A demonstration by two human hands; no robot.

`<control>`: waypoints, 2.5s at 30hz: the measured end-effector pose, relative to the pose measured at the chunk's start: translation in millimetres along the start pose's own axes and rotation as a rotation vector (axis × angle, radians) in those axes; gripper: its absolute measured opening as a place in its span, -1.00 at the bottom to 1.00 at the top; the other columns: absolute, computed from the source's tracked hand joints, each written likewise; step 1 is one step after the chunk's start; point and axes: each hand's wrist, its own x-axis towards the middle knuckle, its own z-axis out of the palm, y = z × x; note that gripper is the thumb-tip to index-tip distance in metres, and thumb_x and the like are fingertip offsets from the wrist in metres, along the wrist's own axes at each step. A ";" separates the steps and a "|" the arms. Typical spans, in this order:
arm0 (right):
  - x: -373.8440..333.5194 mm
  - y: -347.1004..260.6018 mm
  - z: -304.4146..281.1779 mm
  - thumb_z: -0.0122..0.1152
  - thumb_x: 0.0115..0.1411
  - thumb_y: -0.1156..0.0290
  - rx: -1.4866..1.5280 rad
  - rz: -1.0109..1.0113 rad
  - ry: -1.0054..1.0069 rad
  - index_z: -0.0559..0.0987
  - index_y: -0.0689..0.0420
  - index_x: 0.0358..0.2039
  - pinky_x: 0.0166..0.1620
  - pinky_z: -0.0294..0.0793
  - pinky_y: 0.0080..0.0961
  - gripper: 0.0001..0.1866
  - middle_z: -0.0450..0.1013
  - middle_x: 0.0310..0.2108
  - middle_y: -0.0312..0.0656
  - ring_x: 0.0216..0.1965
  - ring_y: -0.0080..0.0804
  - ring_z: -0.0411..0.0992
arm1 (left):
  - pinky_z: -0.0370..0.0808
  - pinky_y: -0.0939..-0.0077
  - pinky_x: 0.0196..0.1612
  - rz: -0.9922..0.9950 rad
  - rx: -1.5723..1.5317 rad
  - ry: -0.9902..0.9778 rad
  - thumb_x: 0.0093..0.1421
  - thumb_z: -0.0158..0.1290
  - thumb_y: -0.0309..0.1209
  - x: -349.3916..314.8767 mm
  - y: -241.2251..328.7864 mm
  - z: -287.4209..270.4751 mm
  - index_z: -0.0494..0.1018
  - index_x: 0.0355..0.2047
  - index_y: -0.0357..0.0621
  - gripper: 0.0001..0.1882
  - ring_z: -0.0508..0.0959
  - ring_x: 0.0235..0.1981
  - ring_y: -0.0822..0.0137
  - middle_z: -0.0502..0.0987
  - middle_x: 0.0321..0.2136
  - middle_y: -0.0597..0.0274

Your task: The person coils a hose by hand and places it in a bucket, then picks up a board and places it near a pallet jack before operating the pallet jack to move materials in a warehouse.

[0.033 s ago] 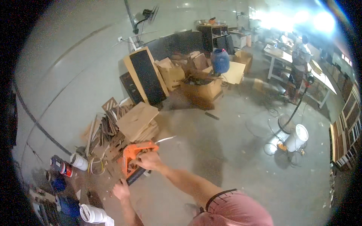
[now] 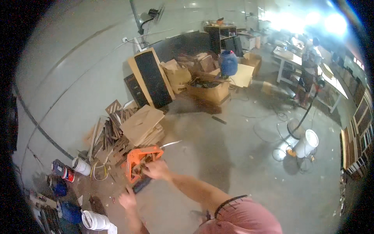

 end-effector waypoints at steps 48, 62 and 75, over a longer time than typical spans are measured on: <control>15.6 -1.3 11.4 -0.13 0.25 -0.25 0.023 -0.058 -0.925 0.53 0.01 0.04 0.03 0.39 -0.31 -0.36 0.54 -0.08 -0.11 -0.06 -0.22 0.48 | 0.36 0.09 -0.48 -0.326 -0.390 0.000 0.18 0.00 -0.14 -43.3 8.6 -18.1 0.46 -0.65 -0.05 -0.65 0.43 -0.66 0.05 0.46 -0.68 0.13; -33.2 -5.6 22.0 -0.12 0.14 -0.43 -0.219 0.199 -1.036 0.63 0.13 -0.27 -0.14 0.49 -0.28 -0.21 0.57 -0.39 -0.11 -0.25 -0.19 0.55 | 0.38 0.02 -0.01 -0.383 -0.545 -0.572 0.25 -0.21 0.05 -75.7 11.9 -39.9 0.59 -0.49 -0.11 -0.45 0.60 -0.34 0.02 0.60 -0.45 -0.04; -210.7 34.8 76.6 -0.44 0.30 -0.25 -0.461 0.078 -0.981 0.61 -0.11 -0.03 0.30 0.00 0.00 -0.30 0.52 -0.04 -0.03 0.07 -0.05 0.43 | 0.29 0.03 0.03 -0.305 -0.543 -0.691 0.26 -0.18 0.00 -223.4 101.6 -9.4 0.58 -0.35 -0.13 -0.51 0.55 -0.17 0.09 0.61 -0.26 0.05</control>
